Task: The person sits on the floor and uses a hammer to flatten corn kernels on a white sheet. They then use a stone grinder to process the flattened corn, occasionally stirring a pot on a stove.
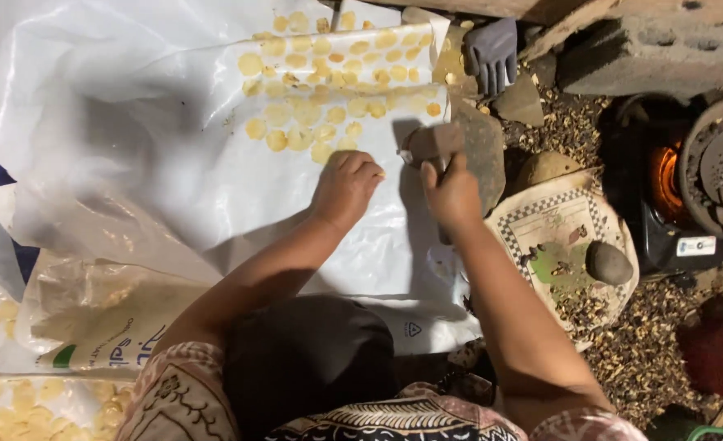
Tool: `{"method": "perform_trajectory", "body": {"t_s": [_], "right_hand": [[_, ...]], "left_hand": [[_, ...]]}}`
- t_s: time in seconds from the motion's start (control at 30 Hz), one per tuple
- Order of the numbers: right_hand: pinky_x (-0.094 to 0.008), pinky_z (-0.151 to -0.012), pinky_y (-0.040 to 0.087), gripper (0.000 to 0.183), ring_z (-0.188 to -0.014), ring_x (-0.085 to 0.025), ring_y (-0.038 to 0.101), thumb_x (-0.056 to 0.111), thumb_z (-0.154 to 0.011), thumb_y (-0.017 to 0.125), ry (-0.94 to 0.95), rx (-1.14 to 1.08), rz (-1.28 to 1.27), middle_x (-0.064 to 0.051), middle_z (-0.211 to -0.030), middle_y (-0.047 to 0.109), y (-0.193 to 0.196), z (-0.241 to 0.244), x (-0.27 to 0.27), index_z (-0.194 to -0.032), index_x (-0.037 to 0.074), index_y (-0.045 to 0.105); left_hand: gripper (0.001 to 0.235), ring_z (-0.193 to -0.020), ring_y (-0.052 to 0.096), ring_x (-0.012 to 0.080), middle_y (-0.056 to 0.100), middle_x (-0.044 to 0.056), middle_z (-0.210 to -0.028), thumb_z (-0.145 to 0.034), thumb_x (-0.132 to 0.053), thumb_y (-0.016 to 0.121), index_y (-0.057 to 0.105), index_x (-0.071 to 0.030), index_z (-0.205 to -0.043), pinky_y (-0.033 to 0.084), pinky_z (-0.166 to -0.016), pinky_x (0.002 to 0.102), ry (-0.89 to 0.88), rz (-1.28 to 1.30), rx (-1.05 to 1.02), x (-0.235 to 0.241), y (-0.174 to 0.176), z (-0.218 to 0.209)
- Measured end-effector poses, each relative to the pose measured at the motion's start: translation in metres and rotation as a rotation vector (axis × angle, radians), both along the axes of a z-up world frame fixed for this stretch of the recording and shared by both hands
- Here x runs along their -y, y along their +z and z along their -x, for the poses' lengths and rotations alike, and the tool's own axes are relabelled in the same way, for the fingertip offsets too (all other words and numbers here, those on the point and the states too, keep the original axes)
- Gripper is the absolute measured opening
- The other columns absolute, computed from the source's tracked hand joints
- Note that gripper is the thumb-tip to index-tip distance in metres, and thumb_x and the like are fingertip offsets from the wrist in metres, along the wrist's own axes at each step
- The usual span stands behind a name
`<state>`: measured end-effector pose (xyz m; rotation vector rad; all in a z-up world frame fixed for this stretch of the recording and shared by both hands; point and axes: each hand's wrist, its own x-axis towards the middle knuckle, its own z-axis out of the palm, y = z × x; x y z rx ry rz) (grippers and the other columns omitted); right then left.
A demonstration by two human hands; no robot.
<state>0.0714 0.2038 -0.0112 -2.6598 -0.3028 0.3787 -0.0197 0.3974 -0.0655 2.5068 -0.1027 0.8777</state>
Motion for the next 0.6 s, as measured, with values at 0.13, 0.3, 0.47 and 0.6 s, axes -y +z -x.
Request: {"method": "perform_trajectory", "body": {"t_s": [0.13, 0.3, 0.47, 0.6], "right_hand": [[-0.064, -0.077, 0.056, 0.051, -0.094, -0.053, 0.069, 0.048, -0.099, 0.065, 0.031, 0.084, -0.051, -0.031, -0.091, 0.071, 0.054, 0.004, 0.007, -0.116, 0.0, 0.057], [-0.049, -0.066, 0.054, 0.019, -0.08, -0.044, 0.07, 0.026, -0.097, 0.072, -0.111, 0.479, -0.409, -0.023, -0.077, 0.064, 0.092, 0.05, 0.006, -0.104, 0.01, 0.064], [-0.056, -0.059, 0.053, 0.04, -0.071, -0.048, 0.07, 0.036, -0.098, 0.062, -0.01, 0.291, -0.134, -0.029, -0.069, 0.066, 0.007, 0.056, -0.004, -0.09, -0.003, 0.058], [-0.064, -0.078, 0.057, 0.049, -0.097, -0.05, 0.071, 0.046, -0.101, 0.058, 0.072, -0.04, 0.094, -0.03, -0.096, 0.072, 0.0, 0.02, 0.003, -0.122, 0.002, 0.052]], "left_hand": [[0.016, -0.1, 0.058, 0.0217, 0.059, -0.004, -0.097, -0.081, -0.026, 0.078, 0.07, -0.022, -0.093, 0.043, -0.085, 0.039, 0.043, 0.024, -0.053, 0.021, -0.016, -0.014], [0.015, -0.096, 0.058, 0.0238, 0.061, -0.001, -0.094, -0.087, -0.039, 0.07, 0.07, -0.026, -0.095, 0.04, -0.081, 0.041, 0.114, -0.096, -0.14, 0.02, -0.019, -0.02], [0.007, -0.093, 0.058, 0.0288, 0.057, 0.006, -0.092, -0.092, -0.021, 0.063, 0.062, -0.014, -0.092, 0.043, -0.082, 0.041, 0.174, -0.152, -0.048, 0.005, -0.009, 0.006], [0.007, -0.091, 0.058, 0.0278, 0.054, 0.005, -0.093, -0.099, -0.022, 0.059, 0.056, -0.016, -0.096, 0.044, -0.081, 0.04, 0.191, -0.2, 0.012, -0.001, -0.005, 0.012]]}}
